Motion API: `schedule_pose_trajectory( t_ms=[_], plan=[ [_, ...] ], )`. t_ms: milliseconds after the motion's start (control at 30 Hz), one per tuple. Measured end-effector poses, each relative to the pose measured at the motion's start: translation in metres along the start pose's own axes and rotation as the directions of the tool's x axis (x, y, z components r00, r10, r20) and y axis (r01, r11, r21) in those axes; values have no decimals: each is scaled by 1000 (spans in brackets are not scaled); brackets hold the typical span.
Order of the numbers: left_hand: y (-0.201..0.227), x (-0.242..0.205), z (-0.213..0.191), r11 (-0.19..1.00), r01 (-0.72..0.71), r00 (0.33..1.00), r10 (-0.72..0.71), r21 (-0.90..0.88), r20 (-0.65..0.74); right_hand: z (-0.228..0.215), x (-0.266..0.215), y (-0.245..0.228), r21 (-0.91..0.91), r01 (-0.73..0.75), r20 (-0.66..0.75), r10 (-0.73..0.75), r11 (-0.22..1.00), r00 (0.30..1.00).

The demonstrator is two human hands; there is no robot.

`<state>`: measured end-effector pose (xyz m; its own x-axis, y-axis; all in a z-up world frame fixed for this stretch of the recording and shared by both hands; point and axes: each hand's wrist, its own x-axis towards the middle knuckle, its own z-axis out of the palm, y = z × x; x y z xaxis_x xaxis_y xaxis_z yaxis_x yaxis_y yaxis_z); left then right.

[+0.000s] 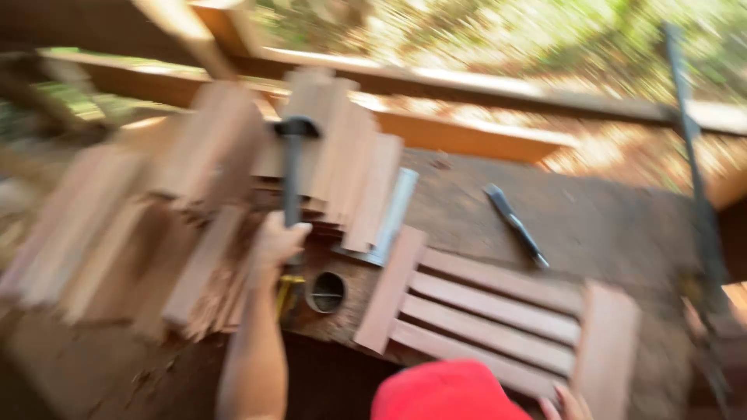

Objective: The person assembles a slatted wooden panel on a workbench, placing horizontal slats between two end boards and aligning them. They use a chisel-like tool to tap slats into position, check alignment with a square, and reposition the boards as they fit the pieces together.

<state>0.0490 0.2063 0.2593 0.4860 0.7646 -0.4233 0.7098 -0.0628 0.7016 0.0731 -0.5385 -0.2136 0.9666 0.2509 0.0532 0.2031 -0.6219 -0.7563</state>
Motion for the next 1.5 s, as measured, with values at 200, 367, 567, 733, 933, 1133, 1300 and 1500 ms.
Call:
schedule_pose_trajectory(
  t_ms=[200,367,567,733,933,1133,1300,1500],
  plan=[
    [-38,31,-3,947,-145,980,177,288,-89,-94,18,-283,-304,-426,240,502,852,831],
    [-55,-23,37,546,-565,293,833,619,-468,-125,21,-289,-284,-562,89,606,776,791],
    [-111,-75,202,579,-674,630,775,459,-52,-153,59,-234,-196,-650,-159,631,734,760],
    [-205,-36,269,776,-219,935,340,591,-99,-137,78,-122,-128,-698,-168,679,704,715],
    [-192,-34,289,894,-99,969,187,436,-162,-129,86,-124,-247,-688,16,713,682,701],
    [-208,-6,321,931,161,958,-69,326,-277,-134,80,-138,-166,-725,73,741,669,667],
    [-209,-8,332,909,133,975,-49,394,-215,-145,53,-138,-141,-798,156,809,586,567],
    [-166,-40,347,921,67,983,4,384,-183,-149,4,-106,-42,-885,60,885,464,461]
  ],
)
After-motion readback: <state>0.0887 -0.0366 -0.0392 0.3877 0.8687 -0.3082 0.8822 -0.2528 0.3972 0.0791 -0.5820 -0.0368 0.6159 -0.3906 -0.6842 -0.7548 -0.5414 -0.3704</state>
